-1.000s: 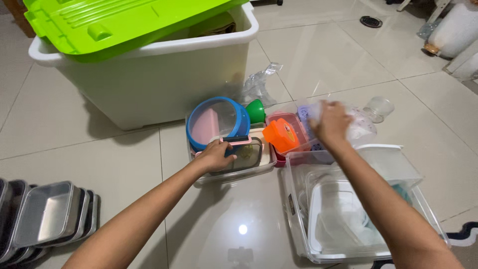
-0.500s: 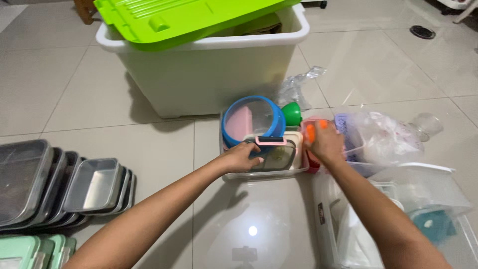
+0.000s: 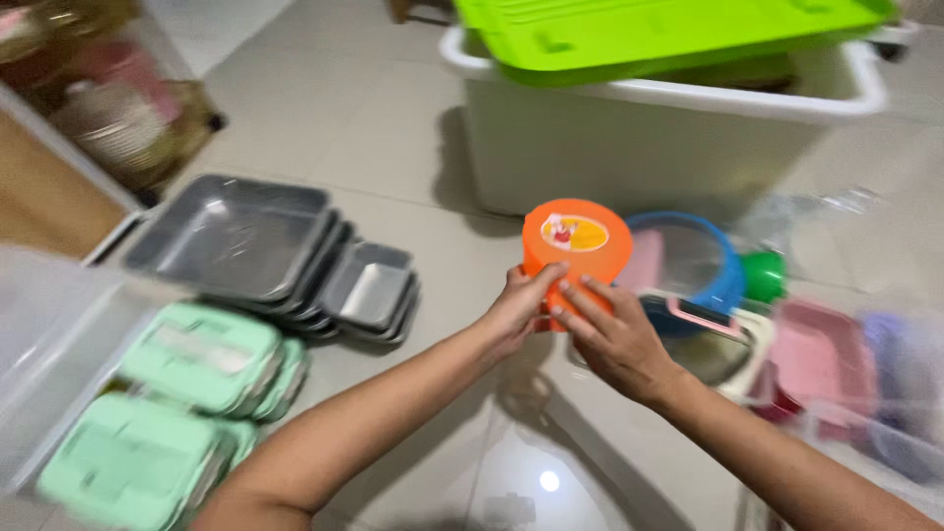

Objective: The person sorts various food storage containers on the floor, opening and closing lids, stacking metal trays, and arranging plastic containers by type and size.

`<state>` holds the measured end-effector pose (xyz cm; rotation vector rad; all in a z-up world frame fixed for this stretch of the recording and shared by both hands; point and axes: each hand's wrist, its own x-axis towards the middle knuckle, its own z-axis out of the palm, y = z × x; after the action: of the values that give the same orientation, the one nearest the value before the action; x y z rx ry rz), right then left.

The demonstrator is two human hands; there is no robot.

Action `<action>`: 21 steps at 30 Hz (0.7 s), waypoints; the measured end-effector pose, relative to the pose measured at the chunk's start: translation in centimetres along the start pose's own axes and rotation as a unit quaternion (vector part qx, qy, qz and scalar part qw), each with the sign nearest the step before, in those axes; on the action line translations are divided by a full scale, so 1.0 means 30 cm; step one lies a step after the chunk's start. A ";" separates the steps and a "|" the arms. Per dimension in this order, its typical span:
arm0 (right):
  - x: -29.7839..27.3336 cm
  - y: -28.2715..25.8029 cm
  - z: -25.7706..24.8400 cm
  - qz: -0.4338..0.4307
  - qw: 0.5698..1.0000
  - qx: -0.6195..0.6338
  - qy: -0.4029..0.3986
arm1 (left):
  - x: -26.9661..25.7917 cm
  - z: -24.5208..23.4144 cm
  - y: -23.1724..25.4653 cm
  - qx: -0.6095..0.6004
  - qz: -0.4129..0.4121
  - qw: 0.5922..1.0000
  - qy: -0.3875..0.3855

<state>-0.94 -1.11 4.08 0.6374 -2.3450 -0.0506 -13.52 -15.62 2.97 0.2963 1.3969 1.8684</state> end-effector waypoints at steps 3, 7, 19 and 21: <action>0.106 -0.126 0.072 0.044 0.976 0.215 -0.002 | -0.109 -0.237 -0.011 -0.045 0.015 0.995 0.083; 0.165 -0.272 0.226 0.133 0.951 0.278 -0.029 | -0.262 -0.606 -0.033 0.089 0.054 0.994 0.015; 0.261 -0.736 0.706 0.577 0.289 0.734 -0.211 | -0.603 -1.223 -0.266 0.130 -0.070 0.984 0.101; 0.270 -0.774 0.726 0.589 0.313 0.703 -0.246 | -0.632 -1.308 -0.347 0.159 -0.067 0.978 0.118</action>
<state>-9.99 -28.17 -12.17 -0.8319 -2.0284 2.9799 -19.40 -55.70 -16.15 0.1354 1.8353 1.6060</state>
